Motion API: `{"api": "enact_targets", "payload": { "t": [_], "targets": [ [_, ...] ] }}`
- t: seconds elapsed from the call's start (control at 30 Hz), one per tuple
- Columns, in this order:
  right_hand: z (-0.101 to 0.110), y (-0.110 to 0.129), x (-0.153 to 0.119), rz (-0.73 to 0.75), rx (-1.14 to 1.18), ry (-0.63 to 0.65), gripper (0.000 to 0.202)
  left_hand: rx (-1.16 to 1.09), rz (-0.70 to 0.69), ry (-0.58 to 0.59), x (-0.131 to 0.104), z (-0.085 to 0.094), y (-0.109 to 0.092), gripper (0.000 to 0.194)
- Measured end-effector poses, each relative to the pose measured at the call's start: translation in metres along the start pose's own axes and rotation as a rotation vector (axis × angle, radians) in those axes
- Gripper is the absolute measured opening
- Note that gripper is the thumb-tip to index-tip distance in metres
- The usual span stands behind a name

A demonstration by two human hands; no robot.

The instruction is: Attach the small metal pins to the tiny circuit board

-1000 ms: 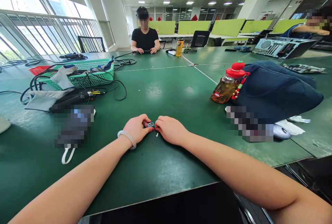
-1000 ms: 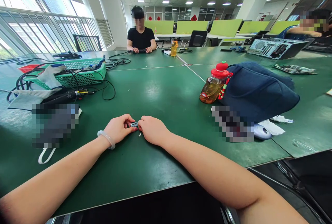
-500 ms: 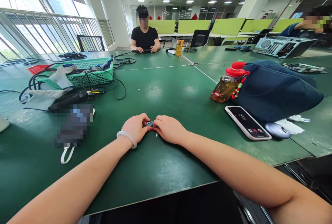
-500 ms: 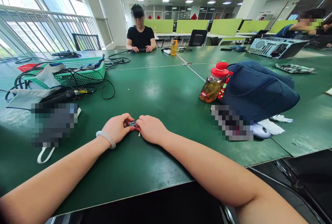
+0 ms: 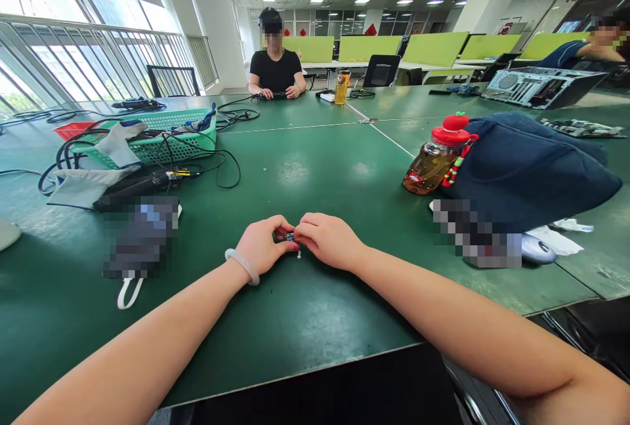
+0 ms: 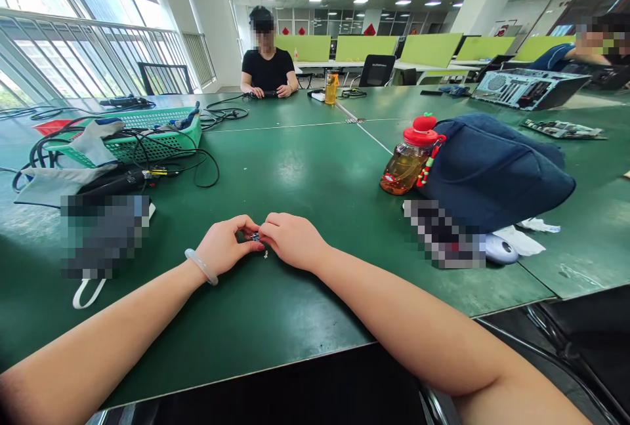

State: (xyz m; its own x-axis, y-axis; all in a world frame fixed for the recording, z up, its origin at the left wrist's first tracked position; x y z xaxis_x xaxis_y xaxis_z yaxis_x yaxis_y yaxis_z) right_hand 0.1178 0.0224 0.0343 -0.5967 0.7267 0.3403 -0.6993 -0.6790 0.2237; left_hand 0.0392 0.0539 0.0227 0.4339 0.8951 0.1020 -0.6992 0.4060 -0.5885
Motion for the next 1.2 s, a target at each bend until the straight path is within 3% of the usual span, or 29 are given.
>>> {"api": "enact_targets", "payload": {
  "t": [0.23,0.4,0.53,0.63,0.8,1.03,1.2],
  "targets": [
    [0.004,0.000,-0.002,0.024,-0.047,-0.004,0.019,0.005,-0.011,-0.010,-0.001,0.002,-0.004,0.021],
    [0.011,-0.021,-0.004,-0.186,0.119,-0.060,0.014,0.044,-0.052,-0.073,-0.003,0.010,-0.011,0.020],
    [-0.001,-0.022,-0.003,-0.216,0.239,0.032,0.017,0.075,-0.114,-0.084,-0.004,0.011,-0.017,0.019],
    [-0.003,-0.019,-0.001,-0.198,0.268,0.033,0.019,0.104,-0.145,-0.071,-0.005,0.008,-0.020,0.017],
    [-0.009,-0.029,-0.003,-0.267,0.284,0.098,0.025,0.137,-0.124,-0.055,-0.003,0.005,-0.014,0.018],
    [-0.012,-0.007,-0.005,-0.053,0.150,0.188,0.011,0.115,0.022,-0.038,0.003,0.008,0.007,0.019],
    [-0.023,-0.003,-0.004,-0.019,0.088,0.204,0.013,0.097,0.048,-0.006,0.004,0.004,0.010,0.018]
  ]
}}
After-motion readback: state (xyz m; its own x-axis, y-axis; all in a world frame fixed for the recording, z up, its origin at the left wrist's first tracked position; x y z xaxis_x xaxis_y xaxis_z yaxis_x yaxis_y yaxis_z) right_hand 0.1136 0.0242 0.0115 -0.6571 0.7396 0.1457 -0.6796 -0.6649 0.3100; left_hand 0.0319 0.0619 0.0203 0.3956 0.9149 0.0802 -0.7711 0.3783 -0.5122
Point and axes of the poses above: each hand's wrist, its own x-axis towards the middle knuckle, its own z-axis out of the back of the hand, y = z × x, the point moved 10 cm from there along x, towards the middle knuckle, and after that the axes turned 3 degrees about y, right-handed, at the moved point
